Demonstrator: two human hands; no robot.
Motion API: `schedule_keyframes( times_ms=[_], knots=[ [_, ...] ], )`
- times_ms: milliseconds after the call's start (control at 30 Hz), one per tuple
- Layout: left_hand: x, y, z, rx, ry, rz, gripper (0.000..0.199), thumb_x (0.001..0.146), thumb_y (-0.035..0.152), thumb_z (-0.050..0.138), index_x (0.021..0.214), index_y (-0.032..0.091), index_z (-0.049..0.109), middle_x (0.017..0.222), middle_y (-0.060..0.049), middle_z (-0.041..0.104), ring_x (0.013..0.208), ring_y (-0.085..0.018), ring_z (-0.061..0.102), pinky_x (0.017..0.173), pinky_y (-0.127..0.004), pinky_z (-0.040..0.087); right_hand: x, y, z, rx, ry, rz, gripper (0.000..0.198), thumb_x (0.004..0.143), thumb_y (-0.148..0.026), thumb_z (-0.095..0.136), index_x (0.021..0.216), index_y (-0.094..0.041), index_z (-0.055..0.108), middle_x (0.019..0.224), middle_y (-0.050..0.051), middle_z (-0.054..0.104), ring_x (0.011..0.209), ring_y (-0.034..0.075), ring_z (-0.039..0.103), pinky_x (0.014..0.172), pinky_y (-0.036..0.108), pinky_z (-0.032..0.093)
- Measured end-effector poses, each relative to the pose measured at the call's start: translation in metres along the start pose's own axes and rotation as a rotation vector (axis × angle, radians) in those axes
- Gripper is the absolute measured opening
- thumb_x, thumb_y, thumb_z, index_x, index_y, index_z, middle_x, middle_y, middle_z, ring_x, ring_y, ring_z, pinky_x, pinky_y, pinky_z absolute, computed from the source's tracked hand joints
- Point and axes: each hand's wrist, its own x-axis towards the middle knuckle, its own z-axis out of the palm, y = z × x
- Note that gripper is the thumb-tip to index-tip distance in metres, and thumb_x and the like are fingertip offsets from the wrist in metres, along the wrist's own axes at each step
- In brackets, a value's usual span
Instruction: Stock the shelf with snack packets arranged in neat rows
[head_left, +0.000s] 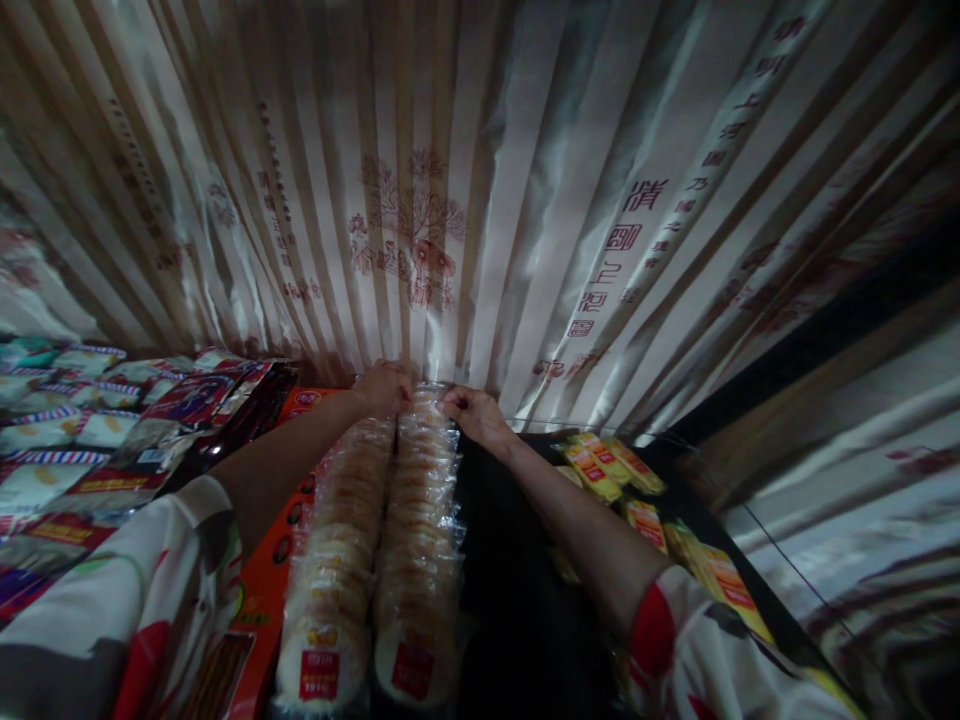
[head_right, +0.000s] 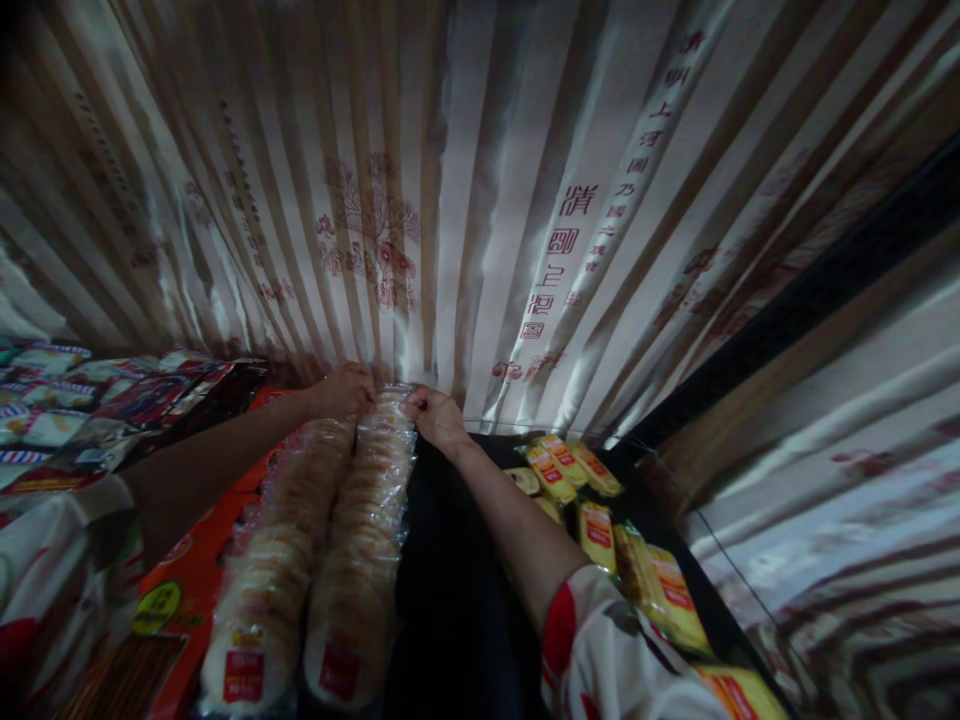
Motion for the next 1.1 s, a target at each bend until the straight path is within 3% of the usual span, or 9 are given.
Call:
schedule_keyframes(
  times_ms=[200,267,400,533,833,1100],
  knots=[
    [-0.002,0.004,0.006,0.017,0.07,-0.015,0.006,0.069,0.019,0.059,0.069,0.017,0.065,0.079,-0.005,0.066,0.089,-0.02,0.057,0.093,-0.035,0.036,-0.013,-0.002,-0.007,-0.079,0.137,-0.062,0.022,0.073,-0.041,0.058,0.073,-0.02,0.056,0.066,-0.002,0.059,0.059,0.011,0.052,0.059,0.023,0.039],
    [-0.003,0.004,0.008,0.018,0.095,-0.006,0.007,0.069,0.018,0.058,0.069,0.017,0.065,0.078,-0.005,0.065,0.089,-0.019,0.057,0.094,-0.035,0.036,-0.018,-0.003,-0.011,-0.06,0.07,-0.072,0.028,0.074,-0.047,0.057,0.068,-0.019,0.055,0.062,-0.003,0.056,0.057,0.011,0.05,0.056,0.023,0.037],
    [-0.004,0.002,0.012,0.017,0.142,0.002,0.006,0.069,0.017,0.057,0.067,0.017,0.063,0.079,-0.005,0.064,0.094,-0.02,0.054,0.094,-0.035,0.034,-0.024,-0.005,-0.015,0.092,-0.208,-0.006,0.045,0.073,-0.061,0.051,0.062,-0.018,0.056,0.052,-0.004,0.049,0.05,0.009,0.045,0.05,0.022,0.033],
    [-0.005,0.001,0.014,0.016,0.159,-0.002,0.005,0.067,0.017,0.057,0.066,0.017,0.061,0.079,-0.006,0.064,0.093,-0.021,0.054,0.092,-0.036,0.036,-0.024,-0.009,-0.016,0.25,-0.306,0.062,0.052,0.063,-0.066,0.06,0.07,-0.015,0.063,0.052,-0.004,0.048,0.05,0.008,0.04,0.049,0.022,0.03],
    [-0.005,0.001,0.013,0.011,0.161,0.004,0.004,0.067,0.017,0.057,0.066,0.017,0.061,0.077,-0.005,0.063,0.088,-0.02,0.056,0.089,-0.036,0.037,-0.024,-0.015,-0.026,0.261,-0.395,0.047,0.045,0.062,-0.058,0.067,0.072,-0.014,0.069,0.055,-0.003,0.053,0.053,0.007,0.041,0.052,0.022,0.032],
    [-0.007,-0.003,0.015,0.004,0.176,0.035,0.007,0.073,0.02,0.057,0.075,0.017,0.063,0.084,-0.003,0.066,0.087,-0.017,0.058,0.091,-0.035,0.037,-0.017,-0.009,-0.018,0.261,-0.353,0.026,0.042,0.065,-0.057,0.064,0.063,-0.015,0.064,0.051,-0.004,0.051,0.05,0.008,0.043,0.051,0.022,0.034]
  ],
)
